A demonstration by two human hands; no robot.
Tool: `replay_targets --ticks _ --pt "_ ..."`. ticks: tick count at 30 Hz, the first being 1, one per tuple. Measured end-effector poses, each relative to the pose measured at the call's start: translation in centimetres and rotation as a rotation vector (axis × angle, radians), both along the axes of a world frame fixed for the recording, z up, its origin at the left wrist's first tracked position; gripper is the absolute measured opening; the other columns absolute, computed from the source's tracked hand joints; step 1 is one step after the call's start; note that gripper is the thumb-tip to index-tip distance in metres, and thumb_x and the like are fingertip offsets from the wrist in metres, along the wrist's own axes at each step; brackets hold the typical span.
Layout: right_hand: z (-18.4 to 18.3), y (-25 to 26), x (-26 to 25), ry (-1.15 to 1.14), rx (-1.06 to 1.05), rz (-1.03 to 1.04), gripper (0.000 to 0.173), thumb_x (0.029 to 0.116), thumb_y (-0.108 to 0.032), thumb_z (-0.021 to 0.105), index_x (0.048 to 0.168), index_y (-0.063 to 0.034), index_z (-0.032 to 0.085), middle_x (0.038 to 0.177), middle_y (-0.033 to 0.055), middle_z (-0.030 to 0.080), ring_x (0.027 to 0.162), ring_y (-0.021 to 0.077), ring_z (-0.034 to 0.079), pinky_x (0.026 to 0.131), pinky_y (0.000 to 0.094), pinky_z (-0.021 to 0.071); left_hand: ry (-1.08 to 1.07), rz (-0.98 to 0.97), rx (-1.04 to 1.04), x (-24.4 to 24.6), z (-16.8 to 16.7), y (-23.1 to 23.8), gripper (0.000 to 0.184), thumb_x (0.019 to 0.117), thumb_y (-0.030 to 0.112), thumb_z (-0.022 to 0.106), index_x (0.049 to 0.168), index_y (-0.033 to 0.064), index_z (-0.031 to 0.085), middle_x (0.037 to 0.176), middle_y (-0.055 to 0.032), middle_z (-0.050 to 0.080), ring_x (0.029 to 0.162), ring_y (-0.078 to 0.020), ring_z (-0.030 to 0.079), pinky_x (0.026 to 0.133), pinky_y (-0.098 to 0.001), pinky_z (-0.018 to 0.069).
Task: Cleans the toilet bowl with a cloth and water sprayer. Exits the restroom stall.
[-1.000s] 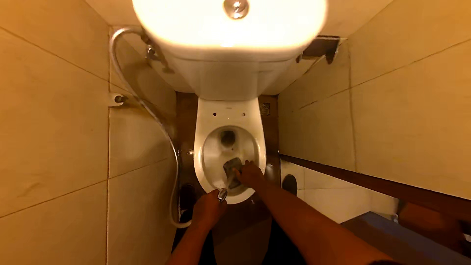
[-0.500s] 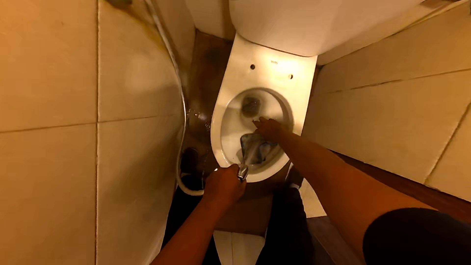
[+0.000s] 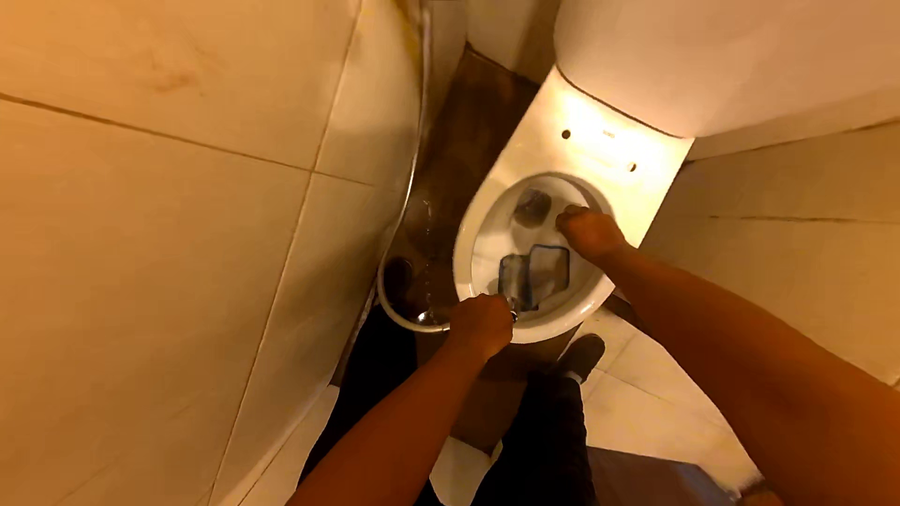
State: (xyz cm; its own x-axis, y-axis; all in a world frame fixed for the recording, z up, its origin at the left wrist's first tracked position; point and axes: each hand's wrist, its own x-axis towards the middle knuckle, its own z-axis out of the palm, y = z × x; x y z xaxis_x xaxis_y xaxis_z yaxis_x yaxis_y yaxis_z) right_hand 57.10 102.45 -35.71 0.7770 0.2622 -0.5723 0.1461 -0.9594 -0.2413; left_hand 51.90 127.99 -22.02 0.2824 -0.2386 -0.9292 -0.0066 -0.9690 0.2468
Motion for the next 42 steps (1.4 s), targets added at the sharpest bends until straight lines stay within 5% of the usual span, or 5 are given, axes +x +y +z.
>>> replay_targets --ticks 13,18,26,36,42 --pt "-1.0 2.5 -4.4 0.424 -0.01 -0.305 0.083 0.0885 -0.013 0.075 0.16 -0.006 0.034 0.155 0.0275 0.044 0.137 0.0514 0.047 0.104 0.0711 0.0446 0.025 0.087 -0.08 2.0 1.6 -2.0 0.033 0.0983 0.034 0.06 0.113 0.0066 0.069 0.108 -0.017 0.072 0.104 -0.0361 0.07 0.084 -0.0608 0.0559" --pt "-2.6 5.9 -7.2 0.173 -0.105 -0.489 0.115 0.0749 -0.006 0.083 0.167 -0.0165 0.015 0.173 0.019 0.006 0.133 0.0512 0.049 0.077 0.0613 0.0579 0.017 0.02 -0.051 3.6 2.1 -1.7 0.032 0.1 0.037 0.06 0.11 0.0072 0.069 0.105 -0.0157 0.071 0.102 -0.034 0.07 0.083 -0.0585 0.0565" --pt "-2.1 4.1 -5.8 0.265 0.016 -0.432 0.081 0.0784 -0.016 0.082 0.153 -0.0168 0.05 0.163 0.019 0.035 0.14 0.0517 0.04 0.093 0.0717 0.0491 -0.015 0.078 -0.107 4.2 1.0 -0.4 0.028 0.099 0.035 0.06 0.105 0.0082 0.068 0.094 -0.0129 0.07 0.092 -0.031 0.069 0.078 -0.055 0.0556" --pt "-2.1 7.2 -9.7 0.464 -0.061 -0.364 0.145 0.0504 -0.063 0.095 0.165 -0.016 0.021 0.168 0.0227 0.019 0.154 0.0501 0.017 0.104 0.0765 0.0395 0.036 -0.134 -0.009 1.9 -0.8 0.8 0.029 0.0986 0.035 0.06 0.107 0.0089 0.069 0.103 -0.0138 0.071 0.099 -0.0333 0.069 0.083 -0.0581 0.0564" --pt "-4.3 7.6 -12.6 0.267 0.106 -0.382 0.069 0.0818 -0.014 0.082 0.146 -0.0154 0.056 0.157 0.0266 0.039 0.14 0.0546 0.038 0.102 0.0671 0.0484 0.079 -0.202 0.061 1.1 -0.2 1.0 0.035 0.0998 0.036 0.056 0.116 0.0068 0.067 0.114 -0.017 0.07 0.112 -0.0349 0.067 0.093 -0.0591 0.0534"
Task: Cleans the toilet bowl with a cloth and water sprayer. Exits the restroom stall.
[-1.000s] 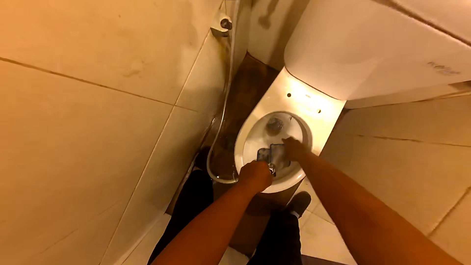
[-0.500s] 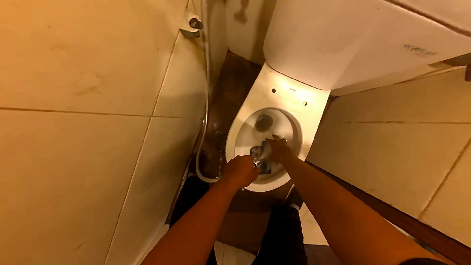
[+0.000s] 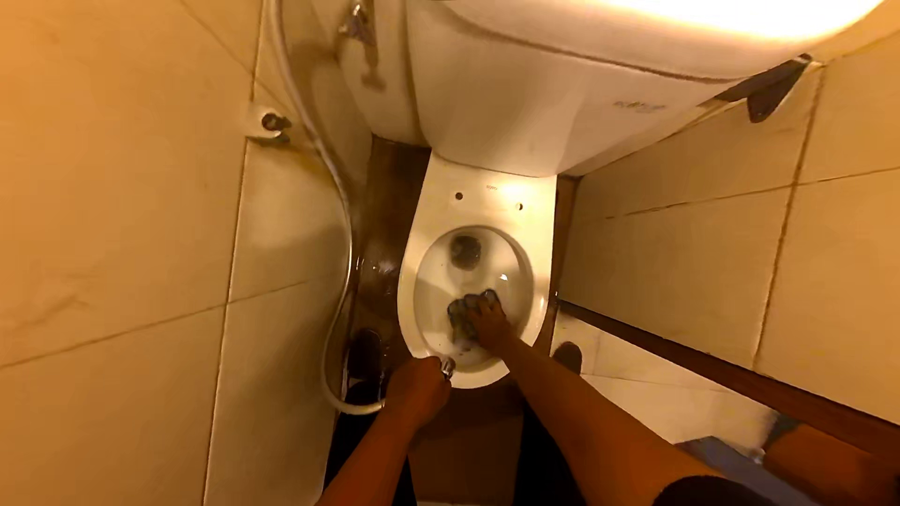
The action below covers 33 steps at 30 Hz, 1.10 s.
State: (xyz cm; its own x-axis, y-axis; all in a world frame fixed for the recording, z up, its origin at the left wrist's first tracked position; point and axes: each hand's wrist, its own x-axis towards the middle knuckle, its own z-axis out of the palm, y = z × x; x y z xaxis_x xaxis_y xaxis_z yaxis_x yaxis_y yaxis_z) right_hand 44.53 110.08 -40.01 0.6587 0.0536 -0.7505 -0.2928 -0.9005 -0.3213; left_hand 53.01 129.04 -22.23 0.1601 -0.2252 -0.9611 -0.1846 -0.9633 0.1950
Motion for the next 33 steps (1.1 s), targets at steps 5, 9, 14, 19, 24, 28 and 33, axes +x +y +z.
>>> replay_targets --ticks 5,9,14,19,24,28,33 --pt "0.1 1.8 -1.0 -0.033 0.052 0.138 0.111 0.0615 -0.046 0.093 0.157 -0.0425 0.037 0.162 0.0124 0.037 0.149 0.0478 0.028 0.107 0.0866 0.0181 -0.039 0.021 0.032 -0.5 -0.8 -0.3 0.035 0.0967 0.036 0.057 0.114 0.0077 0.067 0.111 -0.0152 0.071 0.108 -0.0337 0.069 0.09 -0.0579 0.0553" --pt "-0.7 1.2 0.6 0.022 0.104 0.137 0.093 0.071 -0.038 0.091 0.152 -0.0479 0.045 0.174 0.0085 0.014 0.154 0.0549 0.008 0.101 0.0918 0.0187 -0.018 -0.05 0.041 -0.5 -1.2 -1.2 0.036 0.0978 0.036 0.056 0.116 0.0066 0.066 0.114 -0.0165 0.07 0.111 -0.0343 0.068 0.09 -0.0577 0.0549" --pt "-2.0 -0.4 3.8 -0.019 0.114 -0.296 0.074 0.0827 -0.019 0.08 0.149 -0.0106 0.048 0.138 0.0243 0.057 0.123 0.0441 0.059 0.096 0.0614 0.0538 -0.052 -0.049 0.05 -1.2 -1.0 -1.5 0.036 0.0982 0.037 0.056 0.116 0.0074 0.066 0.112 -0.0159 0.071 0.11 -0.0341 0.068 0.09 -0.0571 0.0548" --pt "-1.6 -1.8 7.6 0.198 0.196 -0.438 0.067 0.0906 -0.034 0.074 0.153 -0.0329 0.049 0.148 0.03 0.047 0.126 0.0504 0.054 0.095 0.0697 0.0491 -0.088 -0.114 0.161 -1.6 -1.1 -1.7 0.038 0.0999 0.038 0.054 0.118 0.0064 0.067 0.119 -0.0165 0.07 0.114 -0.0341 0.068 0.092 -0.057 0.0556" --pt "-1.0 -1.5 7.4 0.097 0.254 -0.567 0.069 0.0787 -0.063 0.081 0.123 -0.0109 0.072 0.126 0.0216 0.065 0.121 0.0399 0.06 0.101 0.0628 0.049 -0.062 -0.038 0.122 -1.8 -1.3 -2.3 0.036 0.1002 0.035 0.054 0.118 0.007 0.067 0.117 -0.0158 0.07 0.113 -0.0336 0.068 0.092 -0.0572 0.0551" --pt "0.7 -0.3 6.9 0.063 0.177 -0.662 0.043 0.0808 -0.03 0.083 0.114 -0.0053 0.071 0.111 0.0219 0.069 0.105 0.0383 0.067 0.09 0.0595 0.0546 -0.05 0.17 0.008 -1.3 -2.0 -2.1 0.035 0.0927 0.041 0.063 0.109 0.0105 0.067 0.1 -0.0111 0.07 0.098 -0.0291 0.069 0.085 -0.0537 0.0558" --pt "1.3 2.1 2.4 0.039 0.143 -0.347 0.12 0.0659 -0.004 0.09 0.165 -0.0252 0.026 0.164 0.0284 0.023 0.139 0.0566 0.039 0.093 0.0705 0.0517 0.126 0.208 -0.104 -0.3 -1.7 -1.1 0.061 0.0834 0.049 0.074 0.126 0.0087 0.059 0.106 -0.012 0.067 0.099 -0.0278 0.066 0.088 -0.0521 0.0541"
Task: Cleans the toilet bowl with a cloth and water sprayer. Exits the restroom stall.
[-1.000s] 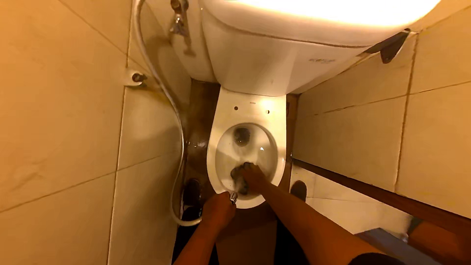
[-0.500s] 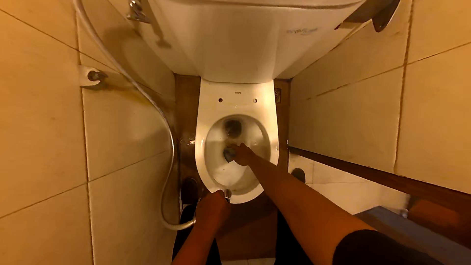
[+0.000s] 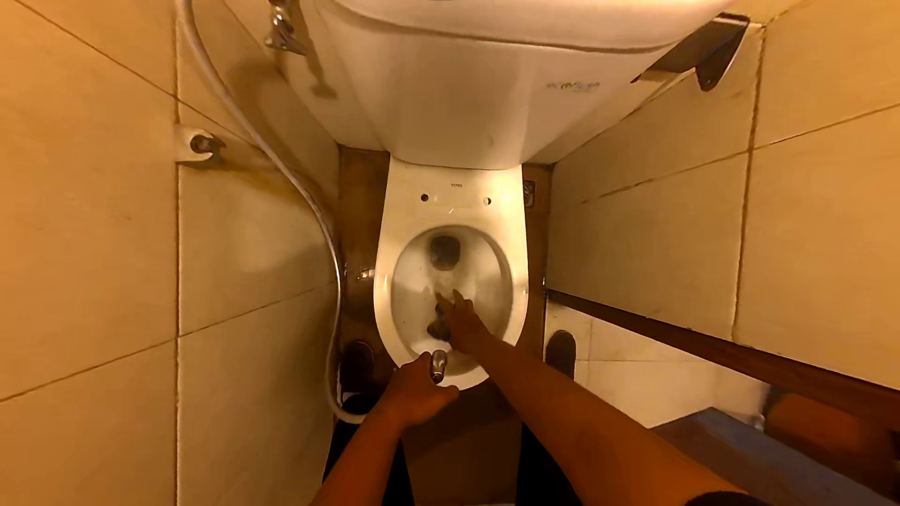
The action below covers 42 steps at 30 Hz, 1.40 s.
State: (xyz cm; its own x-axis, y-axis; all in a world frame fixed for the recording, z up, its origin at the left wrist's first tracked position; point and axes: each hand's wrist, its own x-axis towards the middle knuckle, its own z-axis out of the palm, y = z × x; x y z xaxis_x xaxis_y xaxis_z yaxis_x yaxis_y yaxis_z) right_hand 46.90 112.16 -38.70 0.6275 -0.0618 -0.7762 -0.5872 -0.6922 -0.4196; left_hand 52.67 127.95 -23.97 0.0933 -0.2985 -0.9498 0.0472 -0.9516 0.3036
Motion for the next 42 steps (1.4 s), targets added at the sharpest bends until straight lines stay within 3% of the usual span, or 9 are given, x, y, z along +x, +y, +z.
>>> replay_targets --ticks 4,9,12,16,25,35,38,40,42 --pt "-0.7 3.5 -3.1 0.048 -0.088 0.079 0.101 0.0654 -0.023 0.093 0.153 -0.039 0.046 0.171 0.0175 0.017 0.152 0.057 0.013 0.098 0.0866 0.0329 -0.079 -0.175 0.031 0.1 0.2 0.3 0.047 0.0925 0.042 0.065 0.125 0.008 0.061 0.109 -0.0154 0.069 0.105 -0.0323 0.067 0.092 -0.0557 0.0535" --pt "-2.0 3.3 -1.9 0.066 -0.142 0.075 0.06 0.0836 -0.004 0.077 0.138 -0.0252 0.062 0.149 0.0237 0.046 0.128 0.0558 0.048 0.081 0.0686 0.0554 -0.127 -0.272 0.07 -0.6 1.0 1.0 0.04 0.0973 0.04 0.061 0.123 0.0086 0.063 0.111 -0.0155 0.07 0.108 -0.0331 0.068 0.093 -0.0552 0.0539" --pt "-1.5 1.7 -0.4 0.183 -0.117 0.076 0.057 0.0785 -0.013 0.079 0.133 -0.0191 0.065 0.137 0.0232 0.057 0.116 0.0471 0.061 0.083 0.0638 0.0561 -0.132 -0.289 0.095 -1.0 1.1 1.3 0.04 0.098 0.041 0.059 0.123 0.0093 0.063 0.112 -0.0149 0.07 0.109 -0.0326 0.068 0.093 -0.055 0.0541" --pt "0.1 0.3 0.3 0.224 -0.123 0.117 0.043 0.0839 -0.035 0.076 0.122 -0.015 0.07 0.124 0.017 0.067 0.109 0.0383 0.067 0.081 0.0629 0.0567 -0.145 -0.279 0.11 -1.2 0.8 1.3 0.037 0.0969 0.039 0.058 0.119 0.0093 0.064 0.109 -0.0139 0.07 0.106 -0.0313 0.069 0.091 -0.0537 0.0548" --pt "1.9 0.2 0.3 0.265 -0.103 0.095 0.037 0.0767 -0.045 0.073 0.099 -0.0153 0.072 0.099 0.0113 0.072 0.094 0.0327 0.071 0.071 0.0601 0.0564 -0.158 -0.256 0.142 -1.3 0.6 0.9 0.037 0.094 0.042 0.06 0.113 0.0114 0.066 0.104 -0.0118 0.071 0.104 -0.03 0.069 0.088 -0.0541 0.0555" --pt "0.7 -1.3 0.2 0.193 -0.024 -0.341 0.043 0.0877 -0.04 0.073 0.121 -0.0135 0.066 0.114 0.0176 0.069 0.106 0.0369 0.068 0.083 0.0619 0.0562 -0.183 -0.229 0.188 -0.6 0.3 0.2 0.036 0.0974 0.041 0.057 0.111 0.0097 0.069 0.109 -0.0137 0.071 0.108 -0.0318 0.069 0.09 -0.0577 0.0544" --pt "1.1 -1.5 -0.4 0.185 0.058 -0.445 0.077 0.0832 -0.053 0.08 0.146 -0.0158 0.054 0.147 0.0282 0.047 0.131 0.0517 0.048 0.099 0.07 0.046 -0.182 -0.205 0.16 -1.0 1.0 -0.5 0.035 0.0976 0.04 0.057 0.112 0.0103 0.068 0.108 -0.0135 0.071 0.107 -0.0317 0.068 0.089 -0.0568 0.0544" --pt "2.2 -1.5 -0.5 0.212 0.11 -0.391 0.07 0.0955 -0.068 0.056 0.147 -0.0213 0.055 0.158 0.0272 0.035 0.142 0.0554 0.034 0.103 0.0765 0.0377 -0.175 -0.198 0.147 -1.3 1.9 -0.5 0.035 0.0967 0.041 0.058 0.111 0.0108 0.068 0.107 -0.0132 0.071 0.106 -0.0311 0.068 0.089 -0.0567 0.0543" --pt "2.9 -1.3 -1.2 0.12 0.063 -0.322 0.055 0.1088 -0.054 0.035 0.139 -0.0201 0.065 0.15 0.0232 0.048 0.138 0.0497 0.041 0.105 0.0723 0.0377 -0.183 -0.215 0.124 -1.7 3.0 -0.4 0.037 0.0965 0.043 0.059 0.111 0.0105 0.068 0.107 -0.0137 0.071 0.106 -0.0318 0.069 0.089 -0.0567 0.0544"
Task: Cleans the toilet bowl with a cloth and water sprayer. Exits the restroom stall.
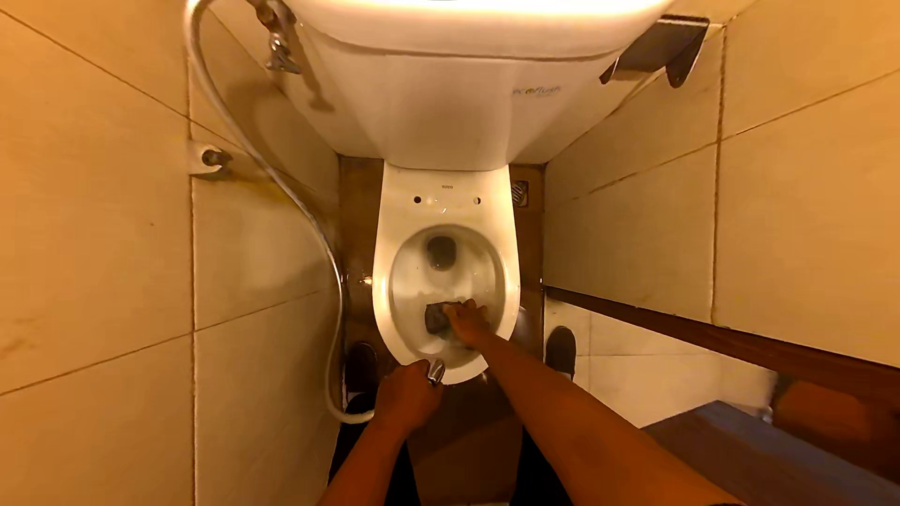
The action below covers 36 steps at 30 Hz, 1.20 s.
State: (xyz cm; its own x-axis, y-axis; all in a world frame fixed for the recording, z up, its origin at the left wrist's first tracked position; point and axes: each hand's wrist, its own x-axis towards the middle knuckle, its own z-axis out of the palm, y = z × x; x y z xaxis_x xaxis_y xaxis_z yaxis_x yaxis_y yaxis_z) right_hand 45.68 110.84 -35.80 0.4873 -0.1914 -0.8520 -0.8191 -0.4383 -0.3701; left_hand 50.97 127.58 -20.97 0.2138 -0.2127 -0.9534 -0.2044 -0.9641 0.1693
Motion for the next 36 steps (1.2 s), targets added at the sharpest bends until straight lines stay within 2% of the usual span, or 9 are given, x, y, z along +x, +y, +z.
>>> replay_targets --ticks 2,5,8,12,16,21,24,28,36 --pt "0.7 0.1 -1.3 -0.13 -0.08 -0.073 0.038 0.1088 -0.028 0.045 0.137 -0.0102 0.064 0.131 0.0211 0.063 0.127 0.0404 0.056 0.109 0.0594 0.0415 -0.002 -0.021 -0.027 -0.4 0.8 0.4 0.04 0.0971 0.045 0.058 0.114 0.0103 0.068 0.109 -0.0146 0.071 0.107 -0.033 0.068 0.091 -0.0571 0.0539" --pt "2.8 0.8 -3.2 -0.123 -0.127 -0.375 0.064 0.0988 -0.022 0.065 0.154 -0.002 0.038 0.115 0.0252 0.068 0.106 0.0413 0.068 0.093 0.0591 0.0553 -0.007 -0.036 -0.058 -1.0 1.8 1.3 0.042 0.0972 0.047 0.058 0.115 0.0101 0.067 0.11 -0.015 0.071 0.108 -0.0335 0.068 0.091 -0.0579 0.0541" --pt "4.8 1.9 -4.7 0.096 -0.164 -0.527 0.044 0.0984 -0.029 0.065 0.136 -0.0072 0.061 0.116 0.0211 0.07 0.104 0.0357 0.07 0.09 0.0557 0.0565 -0.01 -0.005 -0.085 -1.6 2.4 2.1 0.041 0.0957 0.047 0.058 0.114 0.0112 0.068 0.109 -0.0132 0.071 0.106 -0.0319 0.069 0.09 -0.057 0.0547" --pt "4.2 2.9 -5.7 0.194 0.006 -0.859 0.044 0.1006 -0.028 0.065 0.136 -0.0046 0.056 0.118 0.0224 0.068 0.098 0.0331 0.074 0.081 0.0494 0.0632 -0.012 0.01 -0.103 -1.8 2.6 2.3 0.04 0.0961 0.046 0.059 0.112 0.0099 0.069 0.108 -0.0135 0.071 0.105 -0.031 0.069 0.091 -0.0562 0.0545" --pt "4.4 2.1 -4.4 0.115 0.008 -0.789 0.037 0.1022 -0.028 0.059 0.129 -0.0021 0.062 0.115 0.0226 0.069 0.102 0.0351 0.07 0.089 0.0539 0.0577 -0.028 0.024 -0.094 -1.5 2.3 2.2 0.039 0.0944 0.044 0.06 0.112 0.0109 0.07 0.108 -0.0131 0.071 0.105 -0.0307 0.069 0.091 -0.0567 0.0544" --pt "4.7 2.2 -4.1 0.17 0.184 -0.939 0.045 0.1119 -0.03 0.04 0.143 0.0015 0.045 0.124 0.0253 0.06 0.095 0.0322 0.069 0.081 0.0473 0.0598 -0.027 0.02 -0.091 -1.0 2.7 2.1 0.039 0.0945 0.045 0.06 0.112 0.0106 0.069 0.108 -0.0136 0.071 0.105 -0.031 0.068 0.091 -0.0565 0.054" --pt "5.1 2.2 -5.7 0.29 0.127 -1.031 0.039 0.1102 -0.032 0.043 0.128 -0.0007 0.057 0.107 0.0185 0.057 0.079 0.0253 0.058 0.067 0.0411 0.0513 -0.024 0.011 -0.105 -1.2 2.9 2.0 0.039 0.095 0.044 0.06 0.112 0.0105 0.069 0.109 -0.0131 0.071 0.106 -0.0304 0.068 0.092 -0.056 0.0539" --pt "6.4 2.0 -6.8 0.294 0.035 -0.748 0.073 0.1047 -0.064 0.039 0.123 -0.0002 0.069 0.122 0.0251 0.067 0.11 0.036 0.067 0.094 0.0537 0.0539 -0.02 0.011 -0.108 -1.5 3.0 1.4 0.037 0.0948 0.045 0.06 0.109 0.0117 0.069 0.105 -0.0123 0.071 0.103 -0.0302 0.069 0.089 -0.0567 0.0544" --pt "7.1 3.9 -6.0 -0.045 0.296 -0.705 0.041 0.1079 -0.026 0.053 0.14 -0.0017 0.051 0.121 0.0219 0.065 0.093 0.0291 0.074 0.081 0.0455 0.0646 -0.085 0.078 -0.173 -0.5 4.5 1.9 0.035 0.093 0.041 0.062 0.11 0.0118 0.071 0.106 -0.0114 0.071 0.103 -0.028 0.068 0.091 -0.0542 0.0542"
